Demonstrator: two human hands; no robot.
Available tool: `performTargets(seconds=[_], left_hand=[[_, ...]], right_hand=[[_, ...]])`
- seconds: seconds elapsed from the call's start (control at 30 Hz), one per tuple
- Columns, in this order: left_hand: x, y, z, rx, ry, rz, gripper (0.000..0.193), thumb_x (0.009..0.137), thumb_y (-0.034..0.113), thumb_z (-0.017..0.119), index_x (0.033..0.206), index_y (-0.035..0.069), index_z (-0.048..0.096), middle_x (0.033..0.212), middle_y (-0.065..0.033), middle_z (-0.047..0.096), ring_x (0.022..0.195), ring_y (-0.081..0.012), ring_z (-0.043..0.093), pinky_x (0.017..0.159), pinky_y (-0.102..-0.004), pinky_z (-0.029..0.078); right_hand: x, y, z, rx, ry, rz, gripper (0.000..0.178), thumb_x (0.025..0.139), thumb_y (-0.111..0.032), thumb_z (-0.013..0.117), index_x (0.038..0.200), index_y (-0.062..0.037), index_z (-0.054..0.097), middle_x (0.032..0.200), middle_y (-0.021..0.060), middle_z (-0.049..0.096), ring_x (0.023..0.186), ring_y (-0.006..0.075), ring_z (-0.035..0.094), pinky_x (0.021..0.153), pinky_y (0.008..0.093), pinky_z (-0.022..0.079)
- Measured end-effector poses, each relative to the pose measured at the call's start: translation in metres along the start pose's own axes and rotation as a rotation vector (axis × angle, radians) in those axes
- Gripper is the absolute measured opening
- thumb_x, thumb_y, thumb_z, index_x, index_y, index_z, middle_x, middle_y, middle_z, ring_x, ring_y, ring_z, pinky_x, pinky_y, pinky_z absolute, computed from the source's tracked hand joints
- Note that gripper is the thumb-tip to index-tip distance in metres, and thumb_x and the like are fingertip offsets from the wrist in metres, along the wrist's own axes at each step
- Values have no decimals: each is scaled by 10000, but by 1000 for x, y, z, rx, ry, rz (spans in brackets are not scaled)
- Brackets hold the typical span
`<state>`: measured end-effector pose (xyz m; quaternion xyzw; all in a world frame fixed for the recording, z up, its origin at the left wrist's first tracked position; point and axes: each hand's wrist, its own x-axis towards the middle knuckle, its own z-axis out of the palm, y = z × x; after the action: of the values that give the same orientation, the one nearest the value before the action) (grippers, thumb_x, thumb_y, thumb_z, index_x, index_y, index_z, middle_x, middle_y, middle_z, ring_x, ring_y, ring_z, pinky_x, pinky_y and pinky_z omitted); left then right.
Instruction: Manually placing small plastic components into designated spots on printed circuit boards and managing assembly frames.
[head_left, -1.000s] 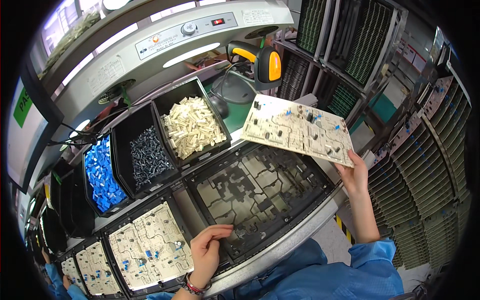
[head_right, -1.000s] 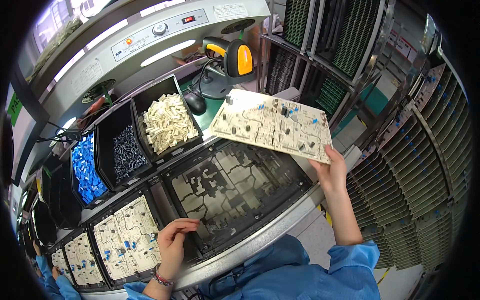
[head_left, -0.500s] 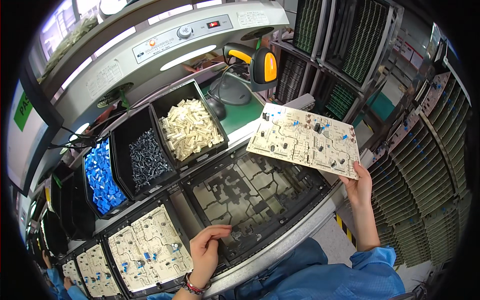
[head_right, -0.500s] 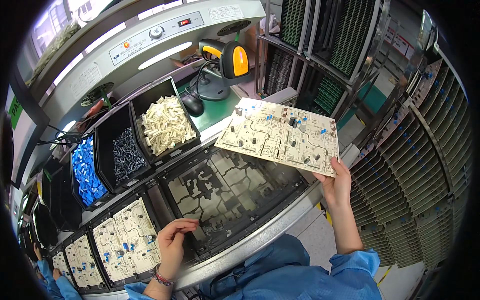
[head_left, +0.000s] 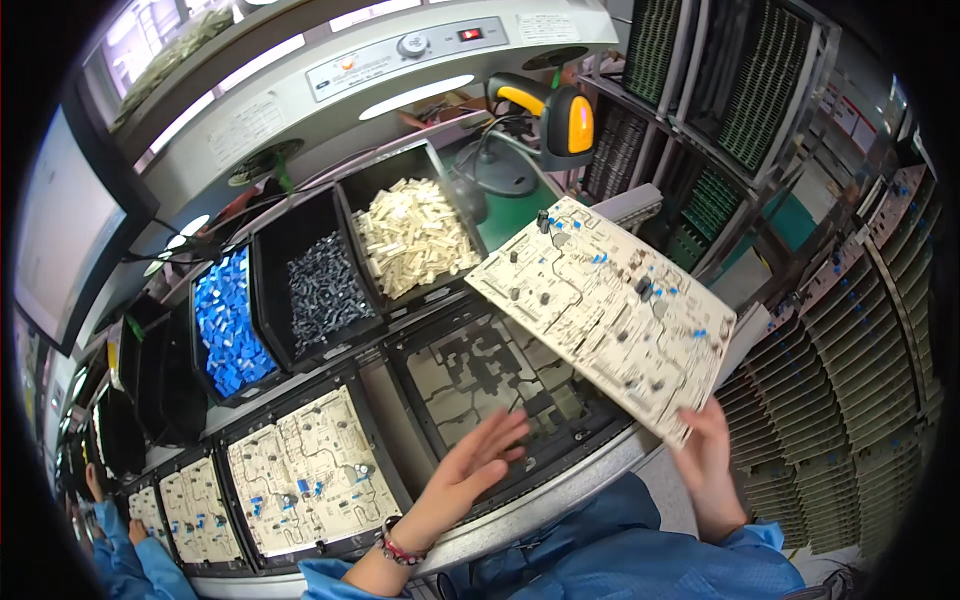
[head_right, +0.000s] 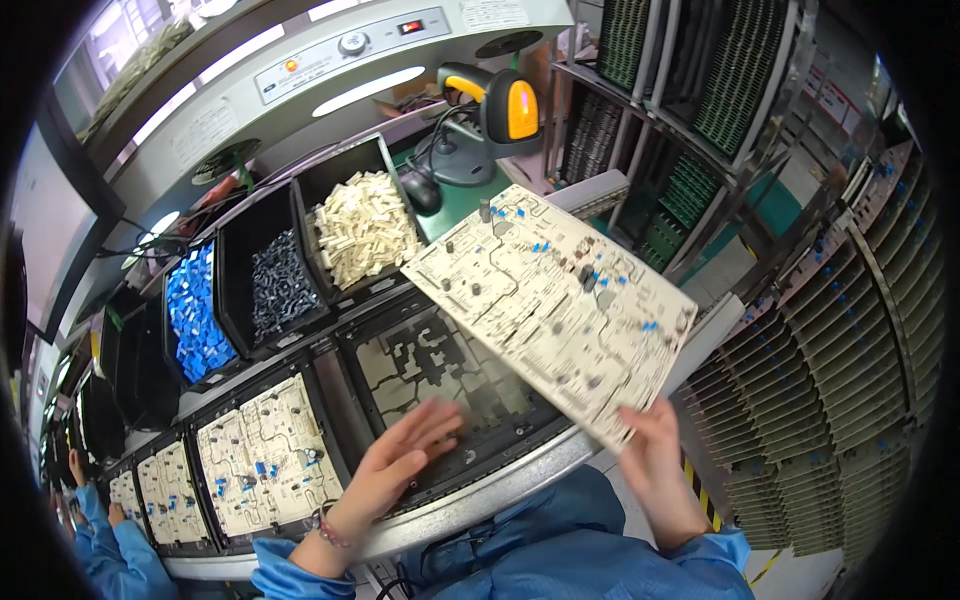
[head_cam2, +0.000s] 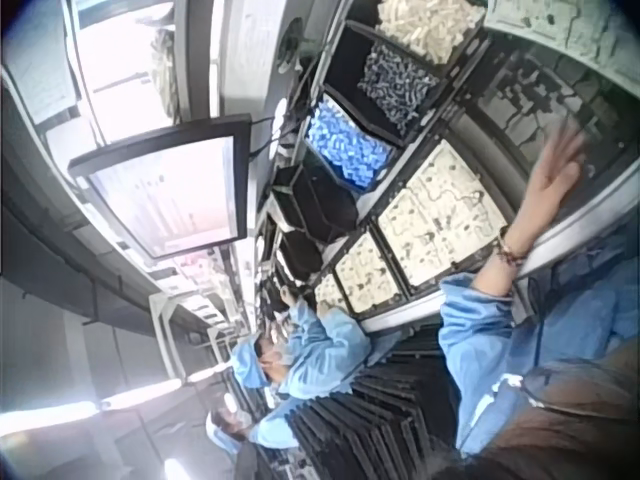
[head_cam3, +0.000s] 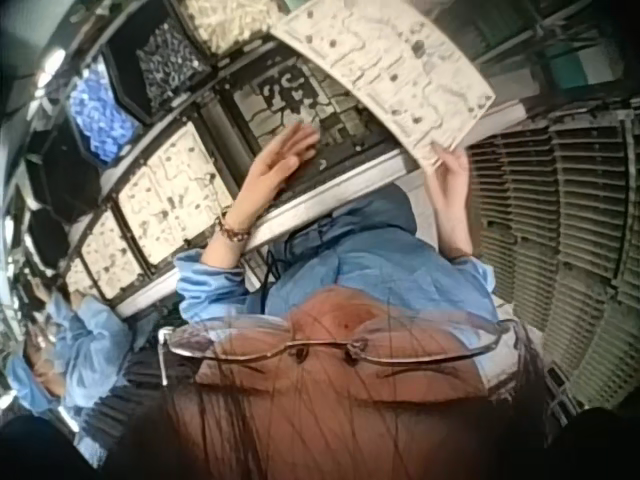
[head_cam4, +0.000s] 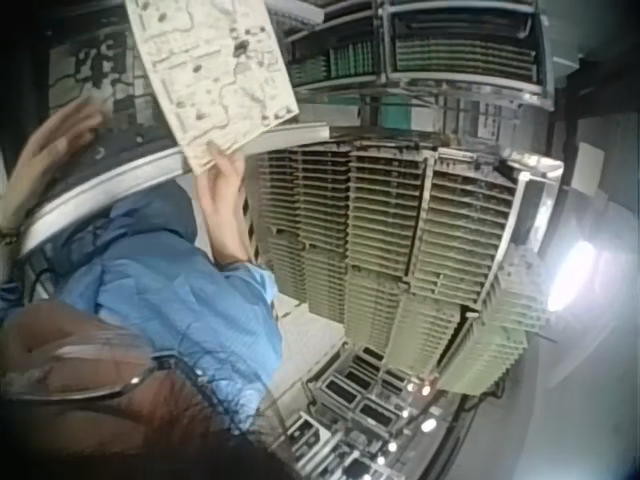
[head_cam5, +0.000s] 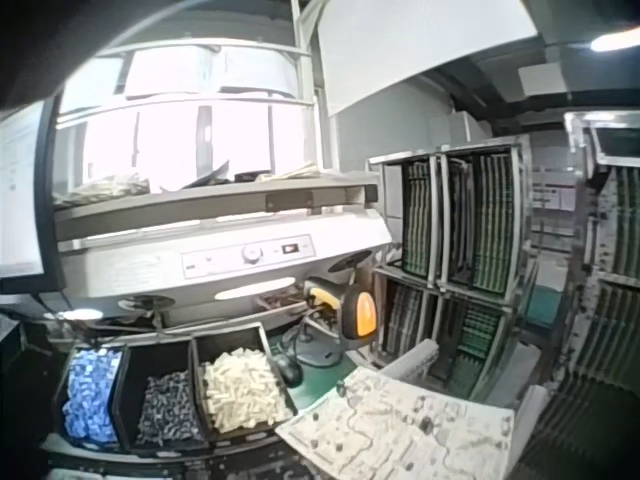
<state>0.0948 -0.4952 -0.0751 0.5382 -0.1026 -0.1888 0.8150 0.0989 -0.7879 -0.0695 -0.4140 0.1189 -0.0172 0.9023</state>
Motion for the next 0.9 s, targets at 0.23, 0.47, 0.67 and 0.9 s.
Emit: performTargets(seconds=[0.23, 0.47, 0.67, 0.9], left_hand=[[0, 3, 38, -257, 80, -42, 638, 911, 13, 492, 1431, 85, 130, 1417, -162, 323, 1294, -247, 352, 1037, -368, 338], [-7, 51, -7, -357, 98, -132, 703, 708, 101, 547, 1359, -40, 323, 1294, -158, 490, 1178, -210, 482, 995, -317, 375], [-6, 44, -32, -309, -17, -293, 697, 758, 153, 496, 1386, -58, 281, 1361, -182, 426, 1235, -248, 451, 1043, -338, 333], [-25, 39, -75, -469, 195, 182, 667, 945, 436, 365, 1463, 95, 119, 1487, -156, 218, 1338, -301, 285, 1104, -428, 204]], right_hand=[[-73, 81, 10, -155, -434, 1, 656, 813, 25, 594, 1376, 17, 259, 1417, 171, 335, 1286, 280, 378, 1049, 397, 323], [27, 40, -31, 67, -230, 251, 550, 969, -377, 322, 1345, 23, 338, 1338, 220, 438, 1229, 341, 443, 1045, 477, 342], [66, -9, -24, -118, -427, 211, 512, 918, -261, 512, 1307, 49, 391, 1268, 189, 510, 1150, 273, 524, 962, 398, 435], [83, 6, -28, -323, -222, 42, 446, 872, -33, 553, 1284, 75, 420, 1171, 149, 586, 1006, 192, 611, 883, 297, 487]])
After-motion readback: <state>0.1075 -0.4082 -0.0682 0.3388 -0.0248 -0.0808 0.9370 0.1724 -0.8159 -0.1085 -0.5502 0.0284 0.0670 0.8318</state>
